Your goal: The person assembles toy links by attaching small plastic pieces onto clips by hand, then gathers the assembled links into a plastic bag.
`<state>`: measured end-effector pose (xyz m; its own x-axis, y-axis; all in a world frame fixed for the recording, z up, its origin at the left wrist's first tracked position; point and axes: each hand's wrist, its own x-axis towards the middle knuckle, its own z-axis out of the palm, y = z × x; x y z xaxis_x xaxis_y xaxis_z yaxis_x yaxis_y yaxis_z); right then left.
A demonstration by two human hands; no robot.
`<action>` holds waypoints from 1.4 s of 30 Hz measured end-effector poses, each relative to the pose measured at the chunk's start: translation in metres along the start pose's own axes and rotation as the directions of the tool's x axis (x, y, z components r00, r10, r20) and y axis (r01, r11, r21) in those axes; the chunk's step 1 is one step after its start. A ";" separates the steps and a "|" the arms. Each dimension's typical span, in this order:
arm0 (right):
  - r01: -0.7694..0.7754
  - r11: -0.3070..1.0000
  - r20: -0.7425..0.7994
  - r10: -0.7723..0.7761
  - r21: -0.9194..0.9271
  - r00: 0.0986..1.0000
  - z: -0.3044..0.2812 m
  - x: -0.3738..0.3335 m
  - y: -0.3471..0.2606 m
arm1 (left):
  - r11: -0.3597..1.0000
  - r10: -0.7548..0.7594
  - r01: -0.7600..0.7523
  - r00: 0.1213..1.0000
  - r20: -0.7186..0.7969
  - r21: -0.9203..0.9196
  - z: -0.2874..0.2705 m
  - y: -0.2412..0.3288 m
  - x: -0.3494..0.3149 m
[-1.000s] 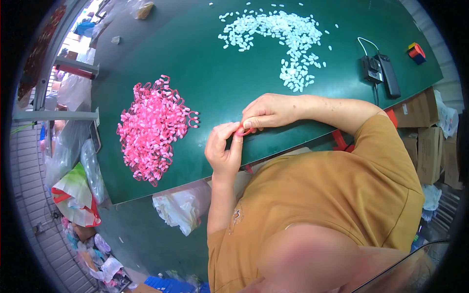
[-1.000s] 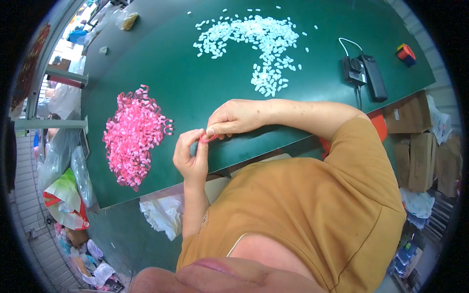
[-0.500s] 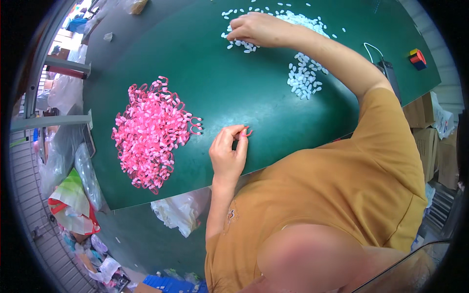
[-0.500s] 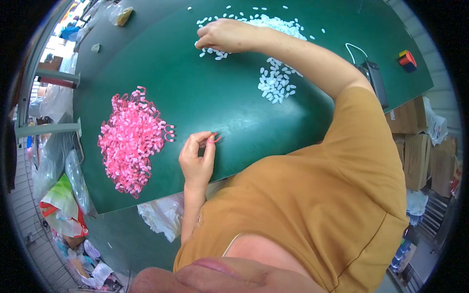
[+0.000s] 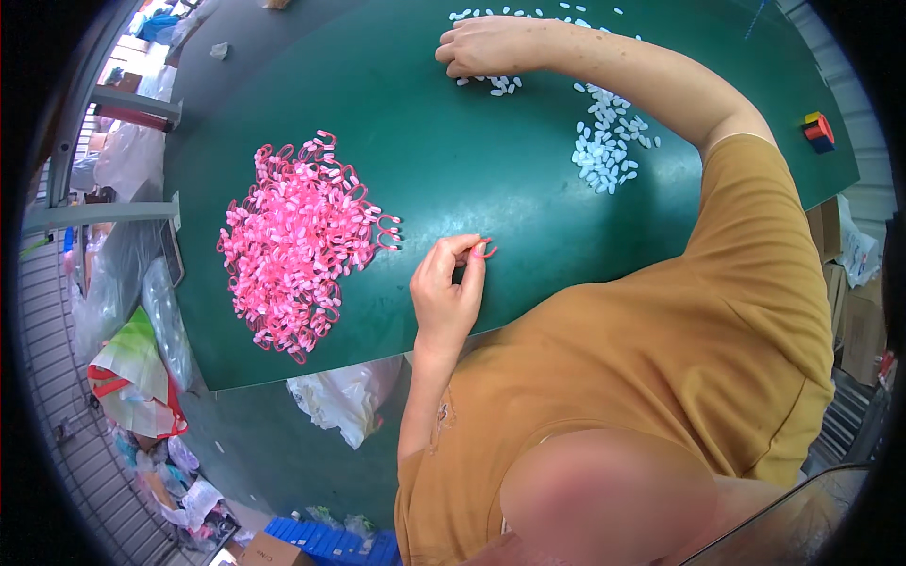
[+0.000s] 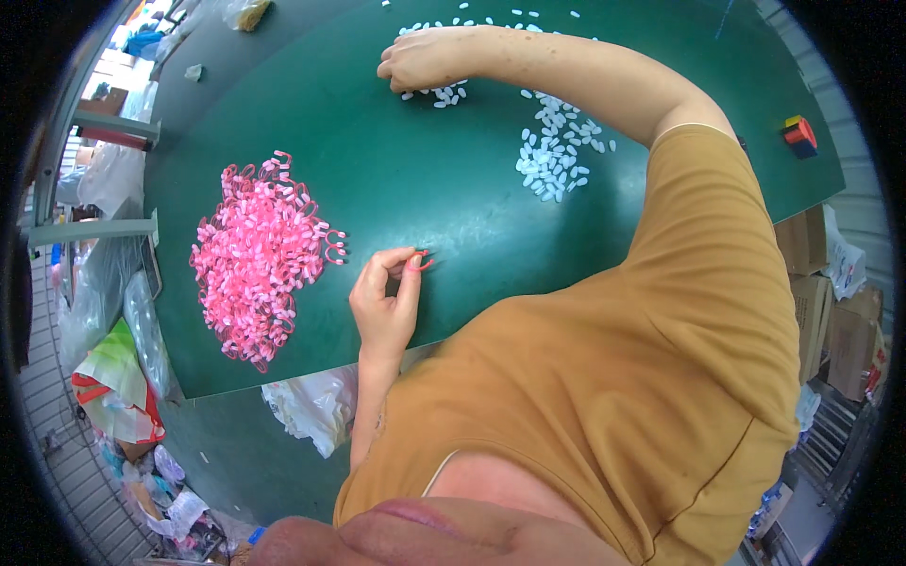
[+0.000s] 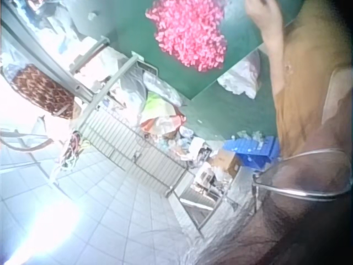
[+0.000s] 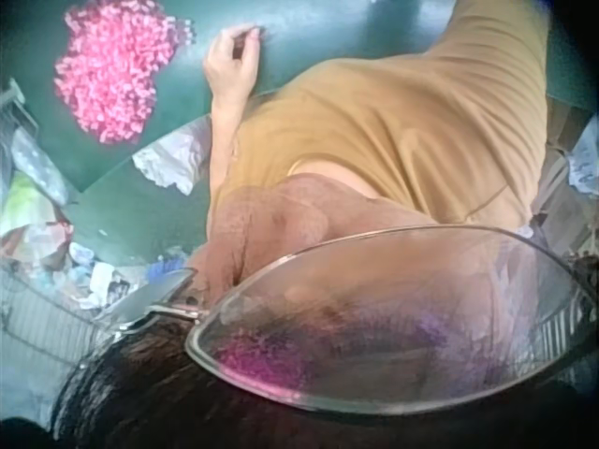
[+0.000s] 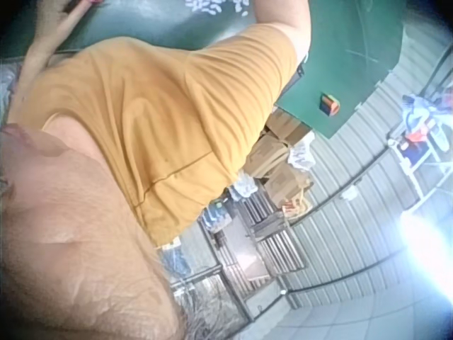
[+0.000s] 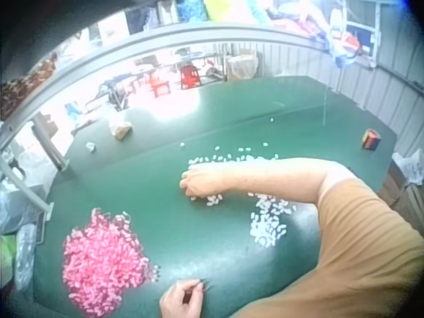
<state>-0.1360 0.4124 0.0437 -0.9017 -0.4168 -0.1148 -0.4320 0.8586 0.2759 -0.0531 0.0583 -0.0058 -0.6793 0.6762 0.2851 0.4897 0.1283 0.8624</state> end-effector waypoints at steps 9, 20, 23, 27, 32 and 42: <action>0.037 0.998 -0.201 -0.027 0.047 0.979 0.018 -0.020 0.003 | 0.999 -0.039 0.039 0.999 -0.020 -0.011 0.001 -0.001 -0.002; 0.136 0.948 -0.268 -0.057 0.289 0.962 -0.004 -0.063 -0.125 | 0.994 -0.009 0.024 0.990 -0.138 0.107 0.005 -0.002 -0.003; 0.182 0.964 -0.239 -0.133 0.195 0.962 -0.013 -0.063 -0.127 | 0.996 -0.054 0.064 0.989 -0.137 0.066 0.005 0.001 -0.002; 0.224 0.966 -0.241 -0.189 0.128 0.952 -0.020 -0.058 -0.130 | 0.994 -0.015 0.032 0.986 -0.166 0.101 0.008 -0.001 -0.005; 0.120 0.830 -0.158 -0.039 0.545 0.987 -0.027 -0.048 -0.137 | 0.894 0.171 -0.109 0.980 -0.105 0.434 0.004 -0.006 -0.007; 0.166 0.425 -0.273 0.203 0.890 0.941 0.007 -0.044 -0.173 | 0.854 0.124 -0.036 0.983 -0.136 0.519 0.002 -0.004 -0.006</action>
<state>-0.0215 0.2846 -0.0054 -0.9312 -0.2992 0.2081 -0.3482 0.5615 -0.7507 -0.0496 0.0551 -0.0120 -0.6814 0.5818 0.4440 0.7262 0.4619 0.5093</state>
